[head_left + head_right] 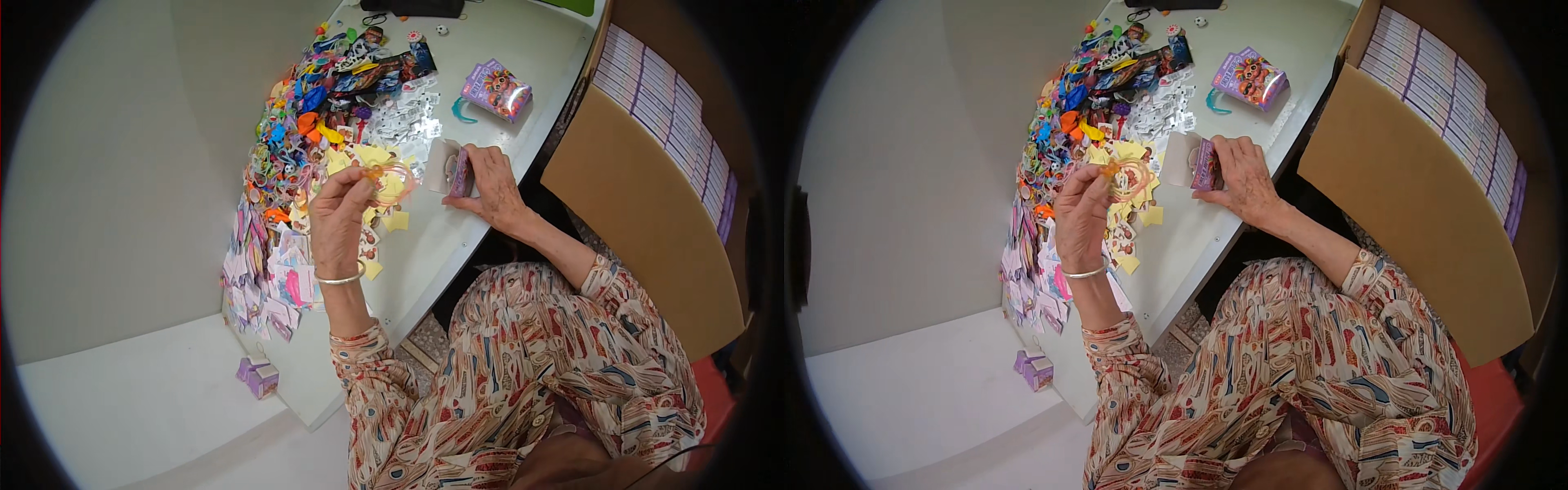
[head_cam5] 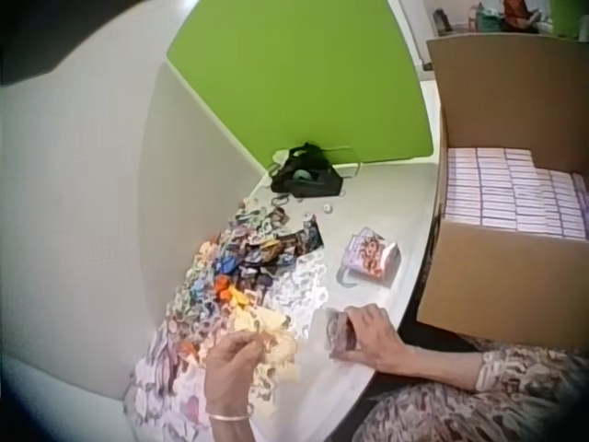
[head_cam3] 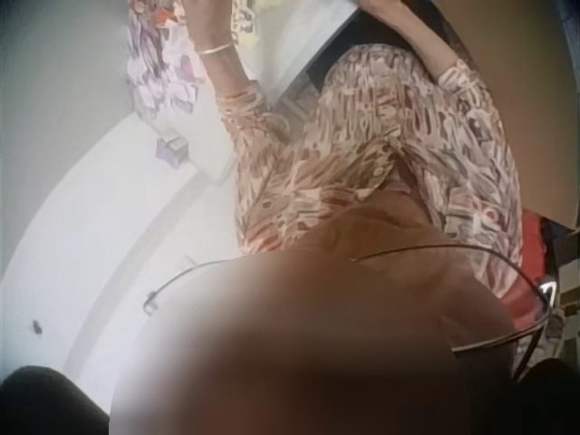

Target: Sorting small colorful candy packets into purple boxes and placing those boxes into a larger shipping carton.

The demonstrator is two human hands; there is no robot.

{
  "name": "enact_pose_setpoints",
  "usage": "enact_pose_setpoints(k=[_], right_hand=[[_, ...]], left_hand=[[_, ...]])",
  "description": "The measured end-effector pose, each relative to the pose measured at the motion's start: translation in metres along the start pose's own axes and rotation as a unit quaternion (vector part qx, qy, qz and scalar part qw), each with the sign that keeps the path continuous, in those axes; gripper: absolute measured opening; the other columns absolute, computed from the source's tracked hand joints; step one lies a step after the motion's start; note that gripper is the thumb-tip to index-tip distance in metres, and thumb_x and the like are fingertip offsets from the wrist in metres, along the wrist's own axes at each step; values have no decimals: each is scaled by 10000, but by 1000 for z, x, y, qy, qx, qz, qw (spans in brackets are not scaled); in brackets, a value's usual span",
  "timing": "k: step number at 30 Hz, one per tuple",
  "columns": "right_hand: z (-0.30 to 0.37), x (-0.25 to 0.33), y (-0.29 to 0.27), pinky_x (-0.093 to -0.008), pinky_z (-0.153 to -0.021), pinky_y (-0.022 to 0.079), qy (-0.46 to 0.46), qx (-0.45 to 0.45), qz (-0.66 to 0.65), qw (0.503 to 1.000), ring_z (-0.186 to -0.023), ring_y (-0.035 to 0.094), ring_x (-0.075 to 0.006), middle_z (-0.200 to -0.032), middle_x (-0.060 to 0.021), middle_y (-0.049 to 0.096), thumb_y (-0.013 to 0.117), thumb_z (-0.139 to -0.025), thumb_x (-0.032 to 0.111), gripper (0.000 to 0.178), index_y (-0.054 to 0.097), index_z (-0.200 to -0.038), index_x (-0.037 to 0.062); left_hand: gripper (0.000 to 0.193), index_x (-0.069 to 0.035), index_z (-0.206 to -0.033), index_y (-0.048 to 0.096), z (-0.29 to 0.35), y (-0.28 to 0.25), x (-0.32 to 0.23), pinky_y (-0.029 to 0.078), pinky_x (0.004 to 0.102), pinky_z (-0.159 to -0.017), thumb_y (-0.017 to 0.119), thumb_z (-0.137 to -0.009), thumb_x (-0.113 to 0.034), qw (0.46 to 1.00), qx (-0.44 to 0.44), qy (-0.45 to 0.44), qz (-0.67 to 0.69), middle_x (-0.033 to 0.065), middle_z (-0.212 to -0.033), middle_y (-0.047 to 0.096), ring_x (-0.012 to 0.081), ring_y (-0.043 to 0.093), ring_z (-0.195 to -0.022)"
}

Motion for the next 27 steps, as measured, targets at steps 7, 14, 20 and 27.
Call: enact_pose_setpoints(k=[7,14,20,27], right_hand=[[0,-1,2,-409,-880,371,-3,-5,-10,1000,-989,466,-315,-1058,-143,508,843,-598,336,846,408,-1241,2],[-1,-3,4,-411,-882,364,6,13,-2,1000,-1010,462,-303,-1086,-143,517,831,-608,356,850,390,-1244,5],[1,-7,5,-409,-878,362,15,14,-2,1000,-1015,463,-302,-1089,-140,517,832,-604,362,860,388,-1249,8],[0,-2,3,-411,-880,363,-4,-9,9,1000,-1017,463,-302,-1080,-136,518,837,-599,350,866,387,-1259,16]], left_hand=[[155,24,-1016,656,-6,48,-6,493,209,-676,640,-862,9,988,40,52,-141,49,-936,657,80,594,-753],[143,6,-983,639,2,81,-17,498,264,-624,648,-840,9,905,32,211,-369,91,-877,618,154,609,-719],[221,-6,-1002,621,27,115,-39,483,353,-690,634,-791,56,764,-3,351,-541,133,-948,588,285,583,-825],[343,13,-1073,585,38,143,-2,433,357,-690,604,-733,-26,628,37,352,-693,112,-914,530,265,518,-821]])
Point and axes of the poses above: each hand's wrist, its own z-axis away from the middle knuckle, its own y-axis out of the palm, x = y × z, the point moved 10 cm from there along -z, towards the middle knuckle
